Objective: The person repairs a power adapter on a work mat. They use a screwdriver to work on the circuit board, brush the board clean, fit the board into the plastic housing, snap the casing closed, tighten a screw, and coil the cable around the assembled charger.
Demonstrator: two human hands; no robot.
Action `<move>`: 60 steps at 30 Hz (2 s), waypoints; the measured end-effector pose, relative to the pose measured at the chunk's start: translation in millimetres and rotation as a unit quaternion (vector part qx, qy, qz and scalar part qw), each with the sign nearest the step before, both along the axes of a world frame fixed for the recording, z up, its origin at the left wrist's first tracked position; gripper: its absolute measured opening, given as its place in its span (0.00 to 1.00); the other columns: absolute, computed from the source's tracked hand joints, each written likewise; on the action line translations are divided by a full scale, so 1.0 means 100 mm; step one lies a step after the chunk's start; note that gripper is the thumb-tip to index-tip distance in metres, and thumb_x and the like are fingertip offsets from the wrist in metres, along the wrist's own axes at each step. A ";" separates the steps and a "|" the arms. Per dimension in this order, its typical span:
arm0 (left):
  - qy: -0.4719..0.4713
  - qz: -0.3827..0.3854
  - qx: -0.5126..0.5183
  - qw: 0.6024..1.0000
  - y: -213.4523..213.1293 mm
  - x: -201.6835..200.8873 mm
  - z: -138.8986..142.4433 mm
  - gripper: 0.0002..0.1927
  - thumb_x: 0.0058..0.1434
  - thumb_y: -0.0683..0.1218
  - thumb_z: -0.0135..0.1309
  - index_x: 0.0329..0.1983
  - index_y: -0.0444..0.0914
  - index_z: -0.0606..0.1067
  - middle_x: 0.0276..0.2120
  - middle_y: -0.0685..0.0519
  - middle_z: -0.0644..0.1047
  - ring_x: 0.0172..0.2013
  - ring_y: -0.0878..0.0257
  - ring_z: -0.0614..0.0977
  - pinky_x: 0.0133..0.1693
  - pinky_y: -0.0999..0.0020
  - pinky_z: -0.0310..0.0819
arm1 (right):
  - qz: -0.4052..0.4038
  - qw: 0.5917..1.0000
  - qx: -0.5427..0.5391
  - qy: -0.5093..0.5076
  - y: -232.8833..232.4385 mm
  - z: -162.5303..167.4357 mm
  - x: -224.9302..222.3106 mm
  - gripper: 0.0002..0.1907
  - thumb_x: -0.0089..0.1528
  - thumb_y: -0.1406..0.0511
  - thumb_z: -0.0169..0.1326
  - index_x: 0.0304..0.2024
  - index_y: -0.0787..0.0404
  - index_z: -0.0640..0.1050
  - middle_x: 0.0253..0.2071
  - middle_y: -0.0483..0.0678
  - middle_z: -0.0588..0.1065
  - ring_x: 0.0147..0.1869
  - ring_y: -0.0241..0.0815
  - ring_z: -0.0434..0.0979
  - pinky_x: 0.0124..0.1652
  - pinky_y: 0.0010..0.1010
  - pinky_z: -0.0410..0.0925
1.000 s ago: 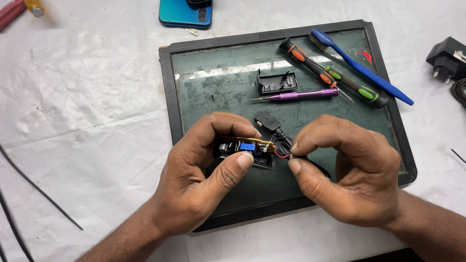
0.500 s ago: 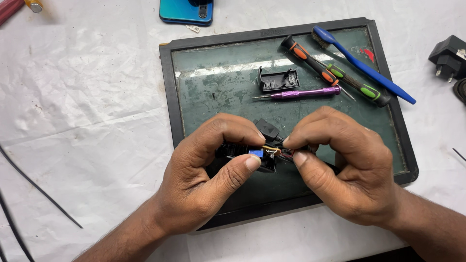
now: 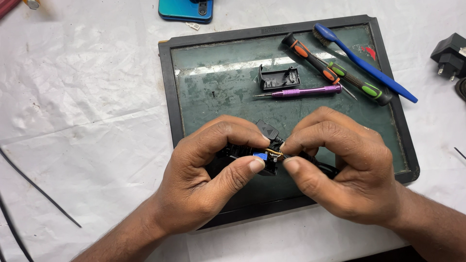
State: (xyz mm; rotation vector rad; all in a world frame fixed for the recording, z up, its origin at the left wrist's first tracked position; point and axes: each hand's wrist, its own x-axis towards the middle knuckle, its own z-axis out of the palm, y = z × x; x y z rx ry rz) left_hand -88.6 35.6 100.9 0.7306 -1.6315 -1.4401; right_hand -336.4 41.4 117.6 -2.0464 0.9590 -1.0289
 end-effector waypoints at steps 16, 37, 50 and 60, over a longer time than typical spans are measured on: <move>-0.005 -0.010 0.079 0.997 0.02 -0.01 0.03 0.22 0.66 0.47 0.63 0.60 0.36 0.72 0.45 0.52 0.79 0.46 0.68 0.82 0.48 0.72 0.82 | -0.015 0.992 0.105 -0.068 0.04 -0.08 -0.03 0.03 0.66 0.71 0.58 0.42 0.66 0.79 0.38 0.48 0.79 0.39 0.32 0.78 0.35 0.21 0.70; 0.044 -0.011 0.043 0.998 0.03 0.03 0.01 0.22 0.70 0.43 0.61 0.65 0.40 0.69 0.51 0.54 0.77 0.52 0.69 0.81 0.56 0.72 0.82 | -0.015 0.996 0.062 -0.061 0.03 -0.09 -0.04 0.03 0.67 0.71 0.58 0.42 0.66 0.78 0.39 0.49 0.78 0.38 0.32 0.77 0.38 0.23 0.70; 0.026 -0.006 0.041 0.999 0.06 0.03 0.01 0.21 0.71 0.42 0.59 0.65 0.41 0.70 0.51 0.54 0.78 0.51 0.68 0.81 0.53 0.71 0.81 | -0.007 0.994 0.094 -0.055 0.01 -0.04 -0.05 0.04 0.67 0.70 0.57 0.42 0.66 0.80 0.38 0.48 0.79 0.40 0.32 0.76 0.37 0.23 0.68; -0.044 0.006 -0.009 0.999 0.01 -0.01 0.14 0.21 0.67 0.46 0.56 0.60 0.36 0.68 0.44 0.53 0.77 0.45 0.69 0.80 0.46 0.74 0.78 | -0.030 0.979 0.189 -0.071 -0.01 -0.06 -0.08 0.07 0.67 0.67 0.56 0.41 0.67 0.80 0.34 0.45 0.76 0.35 0.28 0.73 0.32 0.19 0.66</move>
